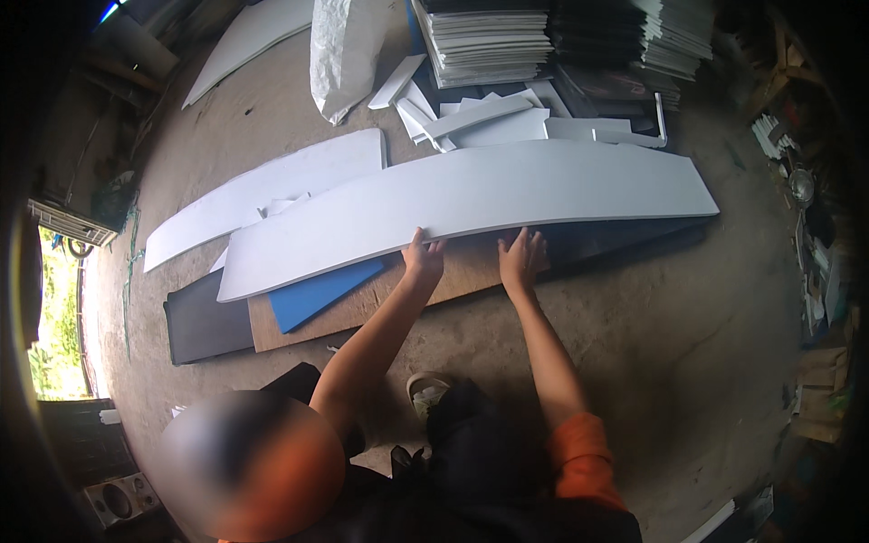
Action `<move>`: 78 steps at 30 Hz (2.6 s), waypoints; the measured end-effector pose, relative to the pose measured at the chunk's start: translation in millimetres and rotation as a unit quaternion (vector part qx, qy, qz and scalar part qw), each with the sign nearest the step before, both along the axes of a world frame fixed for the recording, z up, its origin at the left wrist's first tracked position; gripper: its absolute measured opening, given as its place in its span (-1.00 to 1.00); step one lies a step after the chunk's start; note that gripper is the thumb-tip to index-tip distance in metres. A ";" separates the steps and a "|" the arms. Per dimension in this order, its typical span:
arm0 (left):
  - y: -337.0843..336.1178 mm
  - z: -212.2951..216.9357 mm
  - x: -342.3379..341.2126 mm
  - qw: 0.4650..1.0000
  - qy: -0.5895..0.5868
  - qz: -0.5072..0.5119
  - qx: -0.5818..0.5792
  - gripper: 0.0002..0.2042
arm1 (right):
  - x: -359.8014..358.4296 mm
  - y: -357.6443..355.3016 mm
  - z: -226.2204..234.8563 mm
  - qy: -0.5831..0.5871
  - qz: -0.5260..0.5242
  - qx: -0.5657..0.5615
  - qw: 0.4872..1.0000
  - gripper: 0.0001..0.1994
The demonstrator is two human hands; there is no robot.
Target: The person sits on the floor and uses a red utility knife to cut white paper sheets. They use a blue rectangular board as a template to guide the cuts, repeatedly aligning the board, cutting along its edge, and separating the trimmed pieces.
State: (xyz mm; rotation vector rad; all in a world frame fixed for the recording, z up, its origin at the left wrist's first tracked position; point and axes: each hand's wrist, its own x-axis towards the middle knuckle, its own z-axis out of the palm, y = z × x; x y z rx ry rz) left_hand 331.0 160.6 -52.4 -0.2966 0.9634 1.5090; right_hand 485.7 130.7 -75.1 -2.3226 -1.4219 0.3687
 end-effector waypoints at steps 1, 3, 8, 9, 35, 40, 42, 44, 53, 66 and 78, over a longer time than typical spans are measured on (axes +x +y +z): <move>0.9 2.7 3.6 1.000 -0.005 0.000 -0.003 -0.52 | 0.5 3.1 7.3 0.007 0.025 -0.048 0.999 -0.37; 0.2 7.0 12.7 1.000 -0.004 -0.023 -0.014 -0.52 | -0.1 6.0 1.2 0.019 0.015 -0.034 0.999 -0.35; -8.5 1.9 18.1 0.999 0.015 -0.047 -0.013 -0.54 | 3.6 2.7 5.1 0.049 0.029 -0.013 0.998 -0.37; -10.3 -0.8 13.0 0.998 0.020 -0.057 -0.028 -0.54 | 2.9 -2.6 5.7 0.057 0.059 -0.008 0.997 -0.44; -190.8 349.4 -239.1 0.873 0.340 -0.119 0.329 -0.46 | -203.4 -142.7 345.2 0.445 0.482 0.077 0.751 -0.71; -220.0 367.7 -270.3 0.888 0.335 0.015 0.313 -0.52 | -242.8 -141.9 361.0 0.449 0.525 0.061 0.720 -0.73; -216.3 357.9 -277.2 0.887 0.365 0.048 0.281 -0.53 | -252.5 -141.0 363.9 0.424 0.558 0.064 0.710 -0.74; -199.6 342.3 -277.8 0.878 0.406 0.093 0.234 -0.50 | -260.5 -133.0 361.8 0.407 0.565 0.060 0.716 -0.75; -141.0 281.3 -251.0 0.875 0.425 0.010 0.229 -0.77 | -220.8 -105.1 307.9 0.362 0.445 -0.027 0.819 -0.73; -99.4 238.0 -248.7 0.764 0.531 -0.261 0.257 -0.82 | -173.6 -59.5 263.4 0.129 0.380 0.010 0.916 -0.53; -103.1 236.8 -272.8 0.751 0.526 -0.340 0.207 -0.81 | -186.6 -64.1 269.5 0.156 0.386 -0.010 0.909 -0.55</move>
